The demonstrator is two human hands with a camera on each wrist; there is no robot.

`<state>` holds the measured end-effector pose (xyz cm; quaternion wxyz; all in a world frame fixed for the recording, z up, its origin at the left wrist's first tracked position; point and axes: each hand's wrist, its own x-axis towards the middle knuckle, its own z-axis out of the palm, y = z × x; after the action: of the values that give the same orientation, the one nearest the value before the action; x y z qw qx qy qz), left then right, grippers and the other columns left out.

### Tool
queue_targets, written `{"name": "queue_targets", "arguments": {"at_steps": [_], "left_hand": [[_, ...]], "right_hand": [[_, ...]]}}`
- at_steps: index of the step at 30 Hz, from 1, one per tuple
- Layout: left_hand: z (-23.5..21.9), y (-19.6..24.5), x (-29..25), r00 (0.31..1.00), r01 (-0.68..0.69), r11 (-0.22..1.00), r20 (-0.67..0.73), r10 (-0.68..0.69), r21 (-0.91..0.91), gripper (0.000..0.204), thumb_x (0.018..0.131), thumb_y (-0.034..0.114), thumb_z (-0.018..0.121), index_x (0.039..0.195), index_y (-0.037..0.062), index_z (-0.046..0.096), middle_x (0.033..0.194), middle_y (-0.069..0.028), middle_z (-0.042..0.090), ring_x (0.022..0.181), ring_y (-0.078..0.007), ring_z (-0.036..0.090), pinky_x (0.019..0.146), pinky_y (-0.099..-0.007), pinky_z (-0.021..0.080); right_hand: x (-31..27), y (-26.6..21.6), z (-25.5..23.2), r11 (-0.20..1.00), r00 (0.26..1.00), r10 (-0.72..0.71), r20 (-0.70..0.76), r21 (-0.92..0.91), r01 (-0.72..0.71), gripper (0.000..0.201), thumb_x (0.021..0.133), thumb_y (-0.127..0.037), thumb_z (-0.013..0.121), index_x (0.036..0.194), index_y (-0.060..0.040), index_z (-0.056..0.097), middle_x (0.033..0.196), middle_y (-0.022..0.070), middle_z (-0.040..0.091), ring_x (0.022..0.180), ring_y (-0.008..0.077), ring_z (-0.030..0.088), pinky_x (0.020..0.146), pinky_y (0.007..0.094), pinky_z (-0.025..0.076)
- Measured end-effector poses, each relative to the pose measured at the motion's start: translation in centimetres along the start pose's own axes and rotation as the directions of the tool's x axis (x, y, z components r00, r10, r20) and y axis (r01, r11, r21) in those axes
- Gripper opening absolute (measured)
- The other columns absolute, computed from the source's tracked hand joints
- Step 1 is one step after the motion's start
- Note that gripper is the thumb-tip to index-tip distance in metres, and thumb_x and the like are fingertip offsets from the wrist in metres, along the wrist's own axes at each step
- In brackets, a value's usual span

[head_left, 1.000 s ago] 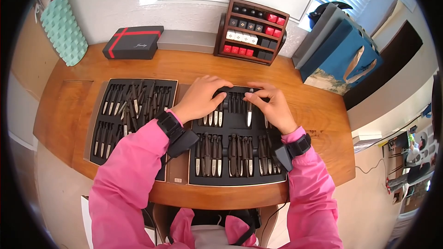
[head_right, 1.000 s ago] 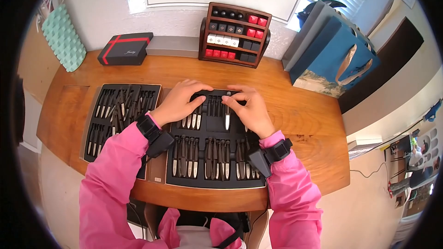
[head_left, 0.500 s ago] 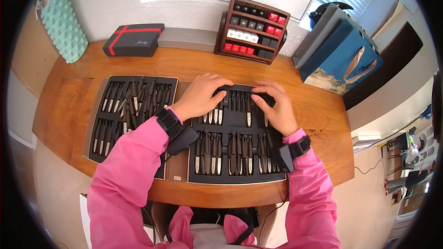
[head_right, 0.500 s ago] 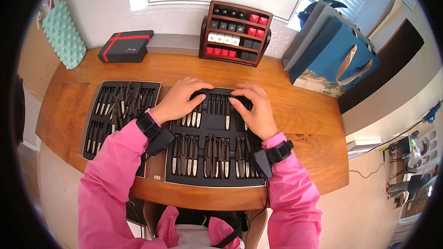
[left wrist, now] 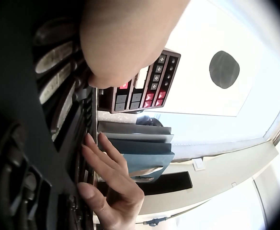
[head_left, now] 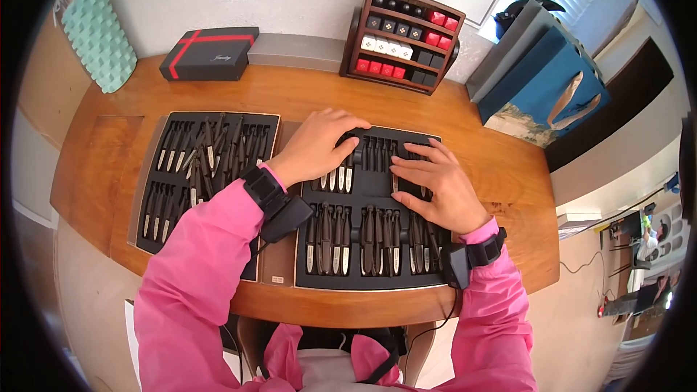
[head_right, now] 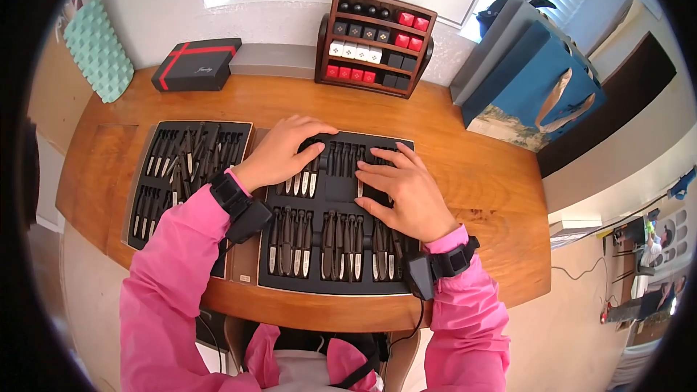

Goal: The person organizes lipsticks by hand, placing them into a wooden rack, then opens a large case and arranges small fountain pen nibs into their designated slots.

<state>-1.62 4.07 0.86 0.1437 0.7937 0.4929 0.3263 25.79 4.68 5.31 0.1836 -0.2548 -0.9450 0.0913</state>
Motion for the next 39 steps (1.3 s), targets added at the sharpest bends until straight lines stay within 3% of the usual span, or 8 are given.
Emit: {"name": "queue_targets", "arguments": {"at_steps": [7, 13, 16, 26, 31, 32, 36, 39], "left_hand": [[0.2, -0.1, 0.0, 1.0, -0.009, 1.0, -0.01, 0.009, -0.007, 0.032, 0.095, 0.014, 0.061, 0.126, 0.0104, 0.064, 0.123, -0.0122, 0.065, 0.118, -0.0331, 0.056, 0.103, -0.044, 0.042], [0.1, -0.2, 0.0, 1.0, -0.015, 1.0, -0.003, 0.015, 0.0, 0.031, 0.096, 0.014, 0.06, 0.127, 0.0099, 0.064, 0.122, -0.012, 0.065, 0.119, -0.0334, 0.056, 0.104, -0.044, 0.042], [0.1, -0.1, 0.0, 1.0, -0.016, 1.0, -0.004, 0.015, -0.005, 0.032, 0.096, 0.014, 0.06, 0.127, 0.0102, 0.064, 0.122, -0.0121, 0.065, 0.119, -0.0333, 0.056, 0.104, -0.0441, 0.042], [-0.1, 0.1, 0.1, 1.0, -0.002, 1.0, 0.014, 0.002, 0.011, 0.032, 0.096, 0.014, 0.06, 0.128, 0.0103, 0.064, 0.123, -0.0123, 0.065, 0.12, -0.0335, 0.055, 0.106, -0.0441, 0.041], [0.0, -0.2, 0.1, 0.999, -0.032, 0.999, 0.005, 0.032, 0.015, 0.033, 0.096, 0.015, 0.06, 0.128, 0.0106, 0.064, 0.123, -0.0123, 0.065, 0.12, -0.0339, 0.055, 0.106, -0.0444, 0.041], [0.0, -0.2, 0.1, 0.999, -0.041, 0.999, -0.002, 0.041, 0.019, 0.033, 0.096, 0.015, 0.06, 0.128, 0.0106, 0.063, 0.122, -0.0123, 0.065, 0.12, -0.0339, 0.055, 0.106, -0.0444, 0.041], [0.1, -0.4, 0.0, 0.999, -0.039, 0.999, 0.003, 0.039, 0.015, 0.032, 0.096, 0.015, 0.06, 0.128, 0.0104, 0.064, 0.122, -0.0124, 0.065, 0.119, -0.0339, 0.055, 0.106, -0.0442, 0.041], [0.1, -0.4, 0.1, 0.999, -0.037, 0.999, 0.003, 0.037, 0.01, 0.032, 0.096, 0.015, 0.06, 0.127, 0.0102, 0.064, 0.122, -0.0122, 0.065, 0.119, -0.0336, 0.055, 0.106, -0.044, 0.041]], "right_hand": [[0.2, -0.1, 0.1, 0.997, 0.997, 0.068, -0.021, 0.034, -0.067, 0.045, 0.083, -0.027, 0.078, 0.122, -0.0061, 0.069, 0.121, 0.0111, 0.071, 0.128, 0.0337, 0.055, 0.117, 0.0516, 0.034], [-0.8, 1.0, 0.9, 0.946, 0.975, 0.122, -0.184, 0.318, -0.058, 0.045, 0.079, -0.016, 0.08, 0.12, -0.0038, 0.068, 0.114, 0.0156, 0.07, 0.12, 0.0343, 0.058, 0.106, 0.0447, 0.043], [-1.2, 1.5, 1.1, 0.957, 0.894, 0.28, -0.35, 0.175, -0.231, 0.034, 0.077, -0.011, 0.079, 0.107, -0.0026, 0.064, 0.1, 0.0148, 0.065, 0.101, 0.0345, 0.059, 0.085, 0.0407, 0.049], [-1.3, 1.8, 1.6, 0.926, 0.881, 0.351, -0.318, -0.02, -0.376, 0.035, 0.075, -0.02, 0.083, 0.1, -0.0048, 0.063, 0.091, 0.0126, 0.058, 0.09, 0.0315, 0.058, 0.075, 0.0412, 0.049], [-0.8, -1.0, -0.2, 0.928, 0.951, 0.25, -0.183, 0.325, -0.181, 0.027, 0.077, -0.024, 0.084, 0.078, -0.0045, 0.065, 0.074, 0.0095, 0.057, 0.068, 0.0268, 0.058, 0.06, 0.0379, 0.047], [-1.1, -1.8, -0.4, 0.941, 0.98, 0.181, -0.084, 0.304, -0.148, 0.026, 0.077, -0.019, 0.086, 0.072, -0.0044, 0.065, 0.07, 0.0048, 0.055, 0.059, 0.0195, 0.05, 0.054, 0.0323, 0.041], [-1.5, -5.3, -0.5, 0.993, 0.964, 0.056, 0.258, 0.087, -0.081, 0.039, 0.078, -0.038, 0.08, 0.063, -0.0076, 0.061, 0.065, 0.0064, 0.058, 0.062, 0.0273, 0.061, 0.055, 0.0394, 0.046], [-1.8, -5.5, -0.2, 0.987, 0.965, 0.08, 0.25, 0.116, -0.111, 0.035, 0.078, -0.035, 0.08, 0.064, -0.0077, 0.063, 0.065, 0.0065, 0.059, 0.062, 0.0275, 0.062, 0.056, 0.0391, 0.047]]}}
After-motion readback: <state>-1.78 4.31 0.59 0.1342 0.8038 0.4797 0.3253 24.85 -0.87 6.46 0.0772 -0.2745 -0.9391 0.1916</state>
